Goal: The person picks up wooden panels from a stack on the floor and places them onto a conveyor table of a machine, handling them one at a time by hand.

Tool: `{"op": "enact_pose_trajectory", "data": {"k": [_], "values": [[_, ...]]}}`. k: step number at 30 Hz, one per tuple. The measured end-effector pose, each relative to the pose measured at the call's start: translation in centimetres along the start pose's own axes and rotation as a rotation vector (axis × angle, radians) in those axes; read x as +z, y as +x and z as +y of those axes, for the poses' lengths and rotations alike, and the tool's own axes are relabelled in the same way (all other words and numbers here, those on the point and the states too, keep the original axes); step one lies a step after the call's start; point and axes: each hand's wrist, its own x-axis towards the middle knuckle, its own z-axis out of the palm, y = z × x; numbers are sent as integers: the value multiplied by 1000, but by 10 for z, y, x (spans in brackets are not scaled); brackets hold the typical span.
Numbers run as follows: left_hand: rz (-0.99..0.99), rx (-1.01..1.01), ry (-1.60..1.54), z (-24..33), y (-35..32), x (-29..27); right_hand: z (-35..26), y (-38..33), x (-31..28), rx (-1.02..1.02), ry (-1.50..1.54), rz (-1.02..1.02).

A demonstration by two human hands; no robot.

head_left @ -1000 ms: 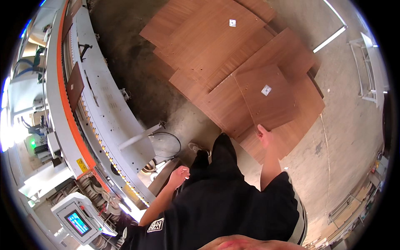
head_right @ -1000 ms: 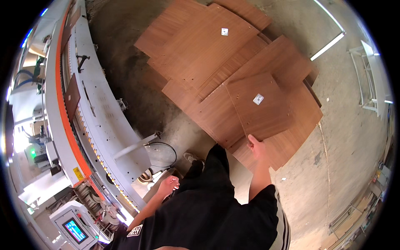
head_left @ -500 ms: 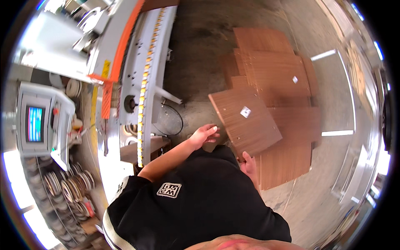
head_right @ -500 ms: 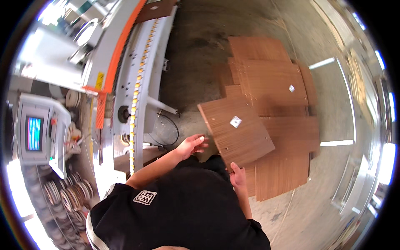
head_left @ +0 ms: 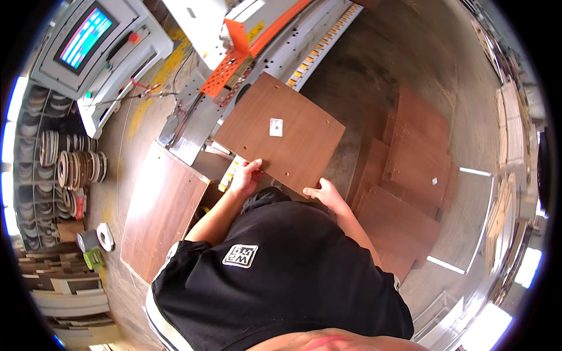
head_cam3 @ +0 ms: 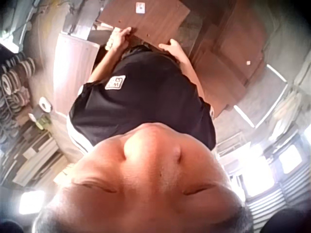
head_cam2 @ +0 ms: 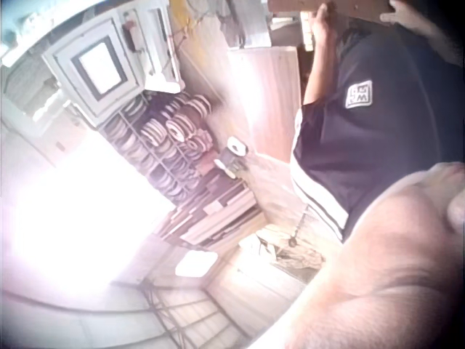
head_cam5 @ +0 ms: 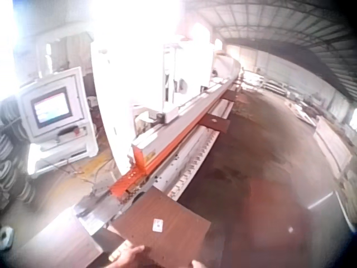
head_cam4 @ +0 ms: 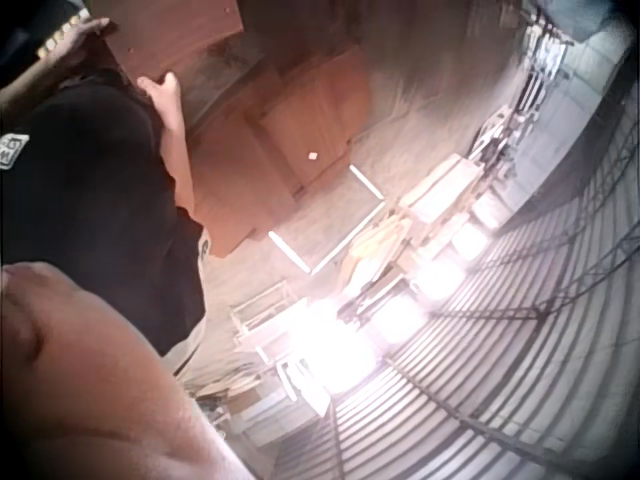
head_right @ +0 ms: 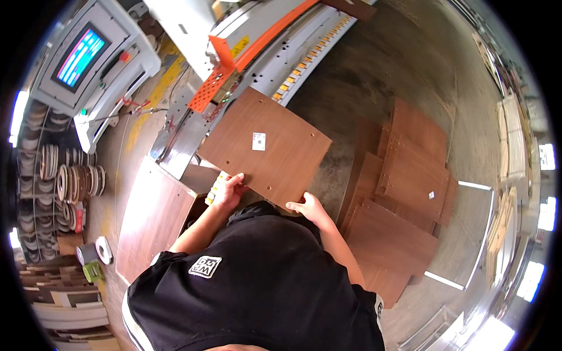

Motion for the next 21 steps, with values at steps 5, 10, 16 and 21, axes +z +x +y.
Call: {"op": "enact_pose_trajectory", "data": {"k": [5, 10, 16, 21], "values": [[135, 92, -47, 29, 12, -69, -27, 52, 41, -20, -165, -126], [592, 120, 1219, 71, 19, -103, -53, 98, 79, -20, -450, -184], [345, 699, 1704, 61, -22, -29, -56, 125, 98, -59, -392, -265], [156, 557, 2098, 36, -4, 5, -31, 109, 66, -79, -338, -201]]}}
